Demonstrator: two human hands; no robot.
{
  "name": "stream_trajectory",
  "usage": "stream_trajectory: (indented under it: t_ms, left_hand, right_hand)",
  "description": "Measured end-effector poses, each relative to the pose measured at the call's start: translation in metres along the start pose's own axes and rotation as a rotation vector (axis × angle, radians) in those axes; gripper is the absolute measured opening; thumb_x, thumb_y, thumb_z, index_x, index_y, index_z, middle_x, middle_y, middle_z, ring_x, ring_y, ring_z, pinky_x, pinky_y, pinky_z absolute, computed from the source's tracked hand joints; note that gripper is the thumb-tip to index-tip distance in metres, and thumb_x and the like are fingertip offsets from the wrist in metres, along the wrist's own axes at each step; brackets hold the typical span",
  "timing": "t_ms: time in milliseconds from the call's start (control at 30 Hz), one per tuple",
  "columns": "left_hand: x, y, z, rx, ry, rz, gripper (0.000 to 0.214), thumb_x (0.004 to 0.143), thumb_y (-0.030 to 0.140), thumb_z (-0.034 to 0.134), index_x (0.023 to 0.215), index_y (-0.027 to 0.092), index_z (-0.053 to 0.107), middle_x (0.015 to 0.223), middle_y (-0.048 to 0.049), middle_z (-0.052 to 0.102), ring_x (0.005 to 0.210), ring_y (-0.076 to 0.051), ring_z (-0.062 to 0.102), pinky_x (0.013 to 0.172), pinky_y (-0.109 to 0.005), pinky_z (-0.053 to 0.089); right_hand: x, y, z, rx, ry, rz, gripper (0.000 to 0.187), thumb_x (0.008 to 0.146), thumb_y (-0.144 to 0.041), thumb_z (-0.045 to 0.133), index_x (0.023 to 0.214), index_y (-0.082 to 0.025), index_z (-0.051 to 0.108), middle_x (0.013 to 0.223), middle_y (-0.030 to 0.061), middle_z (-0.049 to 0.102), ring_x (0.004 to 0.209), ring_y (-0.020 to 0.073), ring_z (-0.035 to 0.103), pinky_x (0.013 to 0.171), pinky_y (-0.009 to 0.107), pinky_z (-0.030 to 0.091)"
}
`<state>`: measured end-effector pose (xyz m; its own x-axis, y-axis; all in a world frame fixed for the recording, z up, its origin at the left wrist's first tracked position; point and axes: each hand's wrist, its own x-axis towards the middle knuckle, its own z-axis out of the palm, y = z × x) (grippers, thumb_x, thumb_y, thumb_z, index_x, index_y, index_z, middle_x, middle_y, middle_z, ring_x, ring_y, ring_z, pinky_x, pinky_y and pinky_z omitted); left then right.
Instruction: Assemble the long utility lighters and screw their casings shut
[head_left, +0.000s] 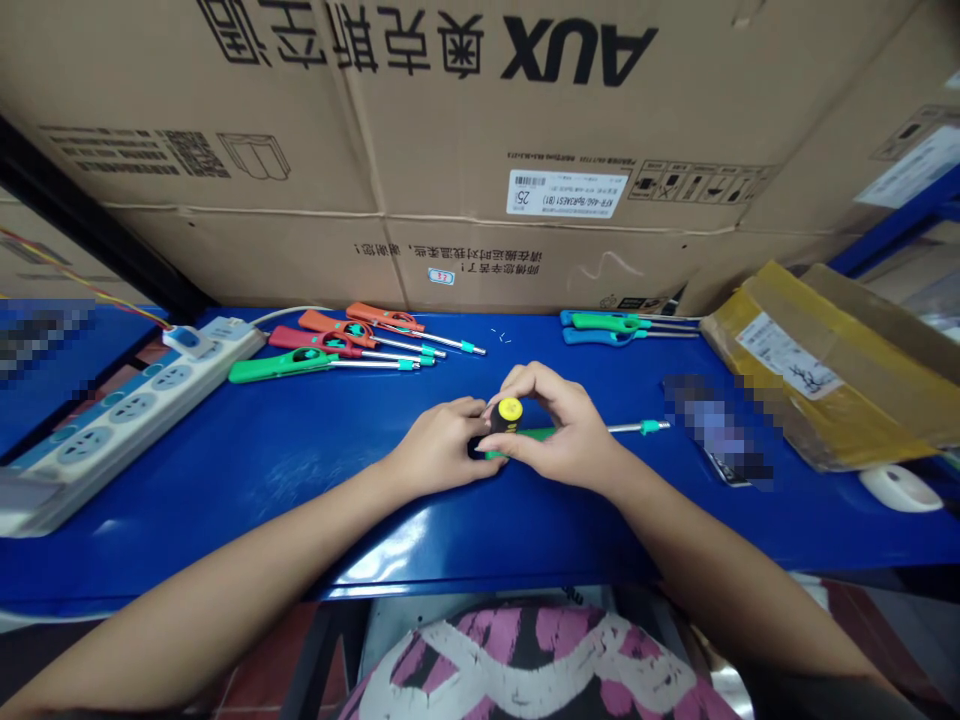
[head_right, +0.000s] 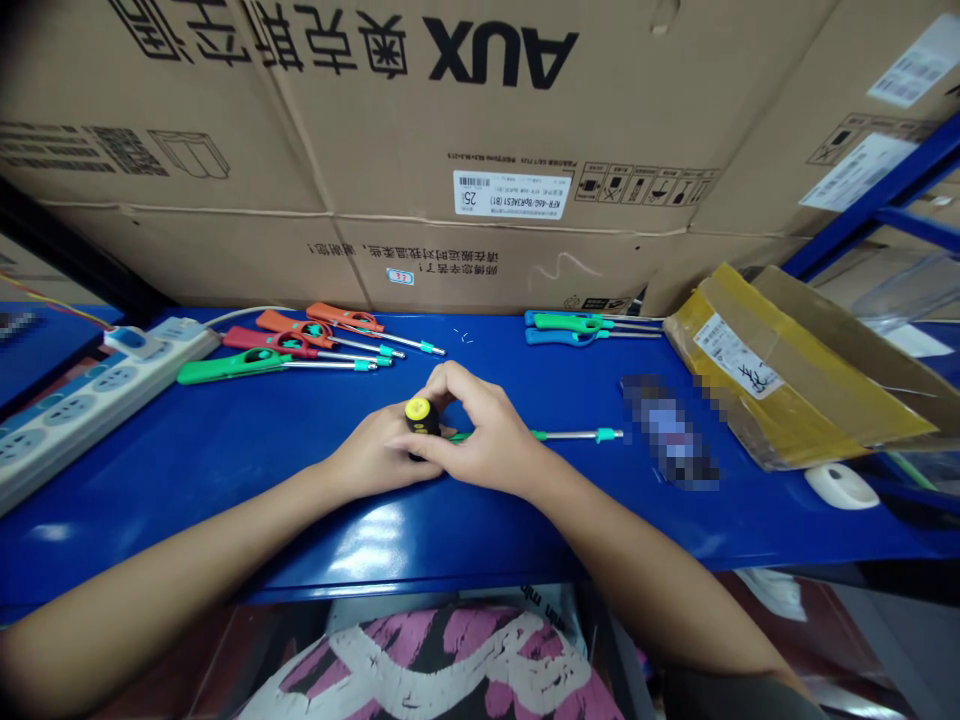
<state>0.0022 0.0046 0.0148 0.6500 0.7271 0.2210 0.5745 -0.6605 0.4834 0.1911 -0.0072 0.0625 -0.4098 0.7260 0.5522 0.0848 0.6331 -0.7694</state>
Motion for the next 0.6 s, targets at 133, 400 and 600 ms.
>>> stream_trajectory:
  t_ms: [133,400,600]
  left_hand:
    - [-0.001,0.004,0.003,-0.049,0.033,-0.008,0.017,0.082,0.033,0.073,0.091,0.019,0.070,0.095,-0.0041,0.071,0.089,-0.022,0.068,0.073,-0.031,0.053]
    - [0.004,-0.004,-0.015,0.006,-0.119,0.019,0.023,0.082,0.038,0.075,0.097,0.021,0.072,0.092,-0.0028,0.068,0.089,-0.021,0.065,0.078,-0.031,0.051]
    - [0.001,-0.017,-0.057,0.042,-0.340,-0.095,0.032,0.073,0.036,0.080,0.100,0.022,0.070,0.089,0.0005,0.066,0.078,-0.017,0.063,0.066,-0.025,0.044]
  right_hand:
    - [-0.002,0.000,0.007,-0.070,0.081,-0.026,0.035,0.082,-0.039,0.081,0.088,-0.023,0.050,0.083,-0.0012,0.058,0.074,0.0142,0.057,0.067,0.029,0.051]
    - [0.009,-0.002,-0.022,0.055,0.485,-0.043,0.029,0.092,-0.049,0.067,0.091,-0.025,0.051,0.086,0.0027,0.068,0.074,0.0163,0.065,0.067,0.032,0.056]
    - [0.013,0.025,-0.062,-0.016,0.377,0.230,0.031,0.081,-0.044,0.078,0.091,-0.023,0.056,0.090,0.0007,0.064,0.067,0.0134,0.065,0.061,0.029,0.059]
